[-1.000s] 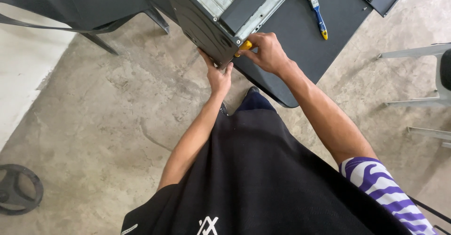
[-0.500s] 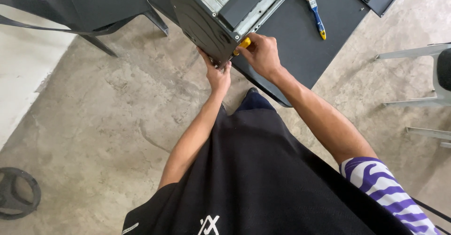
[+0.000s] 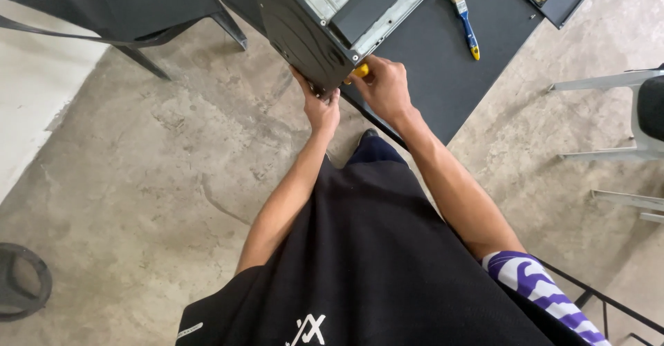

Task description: Disassembling a computer case by removing screws and the side panel, then cleaning the interior components with a brush.

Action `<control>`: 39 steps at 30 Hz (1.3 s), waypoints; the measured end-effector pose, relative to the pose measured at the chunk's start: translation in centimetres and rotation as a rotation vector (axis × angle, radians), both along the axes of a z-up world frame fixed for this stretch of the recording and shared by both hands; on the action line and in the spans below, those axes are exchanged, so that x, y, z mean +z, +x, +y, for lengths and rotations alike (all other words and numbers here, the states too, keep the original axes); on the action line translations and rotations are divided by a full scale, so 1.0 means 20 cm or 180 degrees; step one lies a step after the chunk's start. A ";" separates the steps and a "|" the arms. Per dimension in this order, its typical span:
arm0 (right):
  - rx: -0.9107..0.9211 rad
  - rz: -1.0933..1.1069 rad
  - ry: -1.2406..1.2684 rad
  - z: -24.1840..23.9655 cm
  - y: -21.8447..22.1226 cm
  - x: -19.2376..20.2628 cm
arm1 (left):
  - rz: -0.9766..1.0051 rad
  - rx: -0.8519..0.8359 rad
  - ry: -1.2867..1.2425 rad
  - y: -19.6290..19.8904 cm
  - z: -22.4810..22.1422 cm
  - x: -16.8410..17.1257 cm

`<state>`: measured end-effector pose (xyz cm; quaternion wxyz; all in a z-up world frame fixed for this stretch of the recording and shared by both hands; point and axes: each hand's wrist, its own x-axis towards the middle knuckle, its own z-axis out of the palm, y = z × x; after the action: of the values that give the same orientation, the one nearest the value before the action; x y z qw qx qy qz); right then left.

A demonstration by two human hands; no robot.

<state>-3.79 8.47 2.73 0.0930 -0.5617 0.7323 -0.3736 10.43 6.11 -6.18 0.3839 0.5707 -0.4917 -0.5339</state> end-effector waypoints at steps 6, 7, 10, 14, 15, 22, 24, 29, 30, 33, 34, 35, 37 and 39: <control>0.0767 0.0662 0.0314 0.01 0.01 0.09 | 0.0095 -0.0026 0.0109 0.02 0.02 0.00; 0.0818 0.0821 0.0484 -0.01 0.01 0.08 | 0.0119 -0.0041 0.0123 0.02 0.02 -0.01; 0.1248 0.1499 0.0428 -0.07 -0.02 0.08 | 0.0181 -0.0057 0.0130 0.03 0.00 -0.03; 0.2045 0.2558 -0.0037 -0.17 -0.15 -0.05 | 0.0229 -0.0075 0.0138 0.03 -0.01 0.02; 0.2036 0.2571 -0.0047 -0.15 -0.15 0.02 | 0.0237 -0.0079 0.0122 0.02 -0.01 0.01; 0.2464 0.2538 0.0634 -0.12 -0.08 0.24 | 0.0107 -0.0114 0.0378 0.06 -0.04 0.01; 0.2662 0.2538 0.1035 -0.14 -0.11 0.29 | 0.0105 -0.0172 0.0617 0.06 -0.05 0.04; 0.2535 0.2713 0.1000 -0.12 -0.11 0.35 | 0.0044 -0.0196 0.0773 0.06 -0.04 0.10; 0.2528 0.2706 0.1002 -0.11 -0.11 0.31 | 0.0037 -0.0204 0.0774 0.06 -0.04 0.08; 0.2296 0.2714 0.0911 -0.11 -0.12 0.24 | 0.0068 -0.0199 0.0729 0.06 -0.05 0.05; 0.2480 0.2648 0.0790 -0.12 -0.12 0.26 | 0.0144 -0.0194 0.0671 0.06 -0.05 0.06; 0.2658 0.2588 0.0669 -0.12 -0.13 0.28 | 0.0228 -0.0192 0.0611 0.05 -0.05 0.06; 0.2552 0.2670 0.0537 -0.10 -0.11 0.29 | 0.0264 -0.0170 0.0653 0.05 -0.04 0.07; 0.2432 0.2753 0.0410 -0.08 -0.09 0.28 | 0.0302 -0.0162 0.0691 0.05 -0.04 0.02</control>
<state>-5.65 6.95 8.28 -0.0524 -0.8809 0.4703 -0.0048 11.35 5.38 -5.76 0.3291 0.5704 -0.4265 -0.6200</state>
